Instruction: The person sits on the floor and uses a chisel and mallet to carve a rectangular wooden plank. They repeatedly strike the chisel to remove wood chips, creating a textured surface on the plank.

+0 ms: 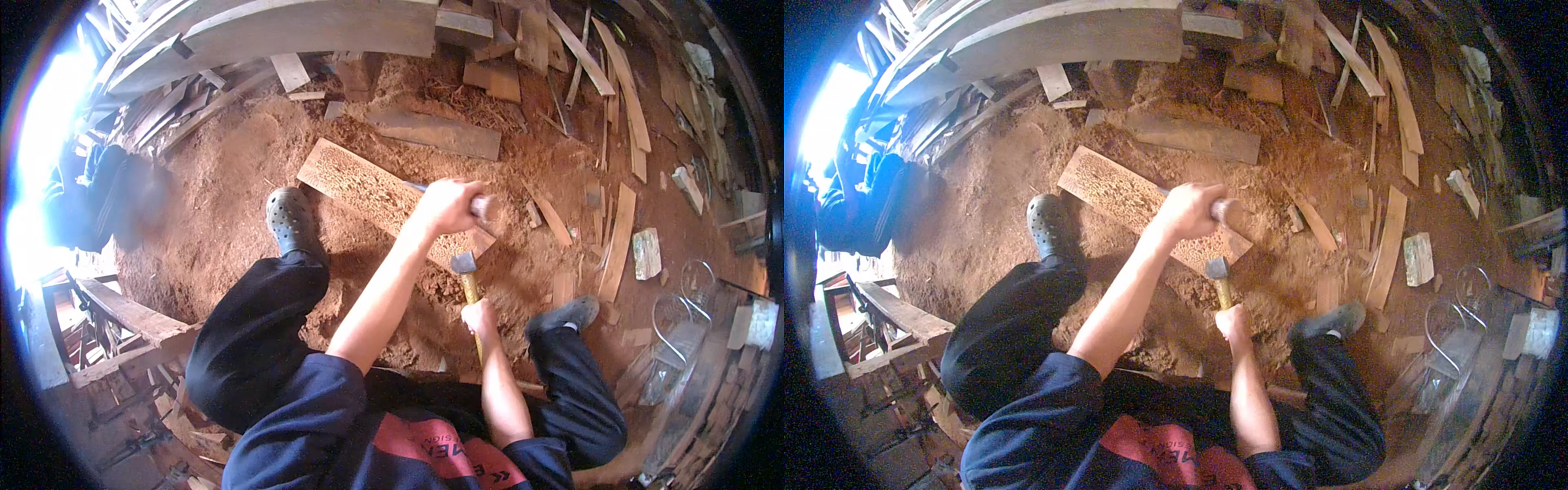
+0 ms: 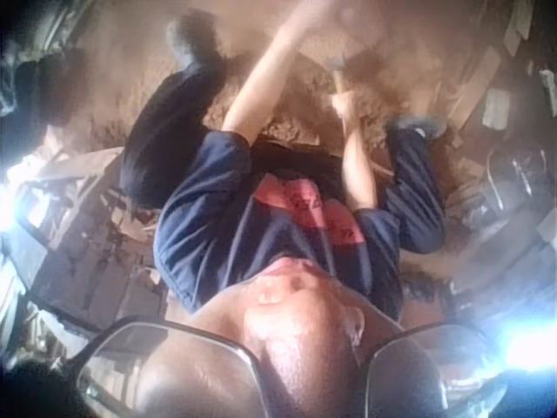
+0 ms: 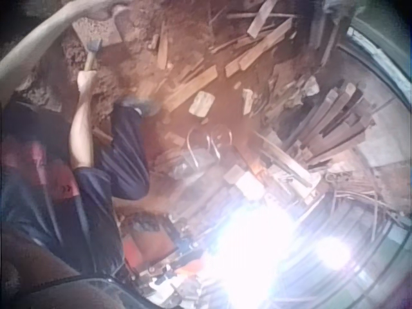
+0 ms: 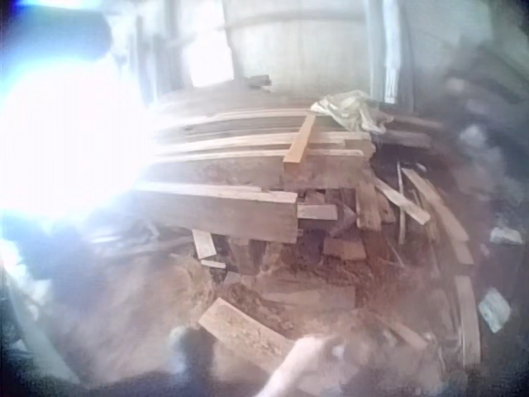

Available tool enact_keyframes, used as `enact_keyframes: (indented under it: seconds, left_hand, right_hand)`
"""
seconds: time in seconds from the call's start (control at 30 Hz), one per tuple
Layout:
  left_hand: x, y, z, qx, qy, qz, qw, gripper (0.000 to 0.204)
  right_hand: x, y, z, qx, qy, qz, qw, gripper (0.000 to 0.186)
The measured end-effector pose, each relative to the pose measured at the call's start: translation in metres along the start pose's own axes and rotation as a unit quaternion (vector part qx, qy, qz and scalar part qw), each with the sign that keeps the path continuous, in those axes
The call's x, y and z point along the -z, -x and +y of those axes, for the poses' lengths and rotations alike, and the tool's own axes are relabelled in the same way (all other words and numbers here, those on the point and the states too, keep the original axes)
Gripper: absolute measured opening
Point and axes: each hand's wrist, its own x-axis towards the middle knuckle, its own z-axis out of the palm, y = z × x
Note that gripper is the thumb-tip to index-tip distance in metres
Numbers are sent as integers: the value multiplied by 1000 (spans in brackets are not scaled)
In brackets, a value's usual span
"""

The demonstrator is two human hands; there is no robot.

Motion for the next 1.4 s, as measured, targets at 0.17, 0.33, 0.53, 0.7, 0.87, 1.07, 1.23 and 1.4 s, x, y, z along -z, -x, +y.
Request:
enact_keyframes:
  seconds: [0.17, 0.33, 0.53, 0.7, 0.87, 1.07, 1.23, 1.4]
  left_hand:
    - [-22, 41, -89, 62, -236, -86, 966, 25]
    - [-45, 66, -111, 31, -310, -70, 948, 40]
    - [-35, 54, -109, 18, -305, -151, 940, 37]
    - [18, 16, -92, 65, -356, -271, 892, 32]
    - [125, -29, -42, 177, -376, -389, 822, 44]
    - [327, -12, -23, 199, 116, -69, 971, 31]
    - [313, 144, -114, 95, 273, 375, 881, 36]
    - [202, 326, -135, 425, 346, 301, 780, 36]
  right_hand:
    - [-18, -31, 28, 82, 3, 29, 996, 22]
    - [-13, -25, 17, -8, 15, -25, 1000, 32]
    - [-14, -24, 20, 10, 16, 2, 1000, 28]
    - [3, -3, 4, -7, 19, -26, 999, 25]
    - [7, 5, 0, 8, -9, -12, 1000, 25]
    - [-2, -1, 3, 41, -27, -32, 998, 25]
    - [1, -23, 22, -16, -9, -17, 1000, 16]
    - [-14, -21, 16, 58, 10, 28, 998, 18]
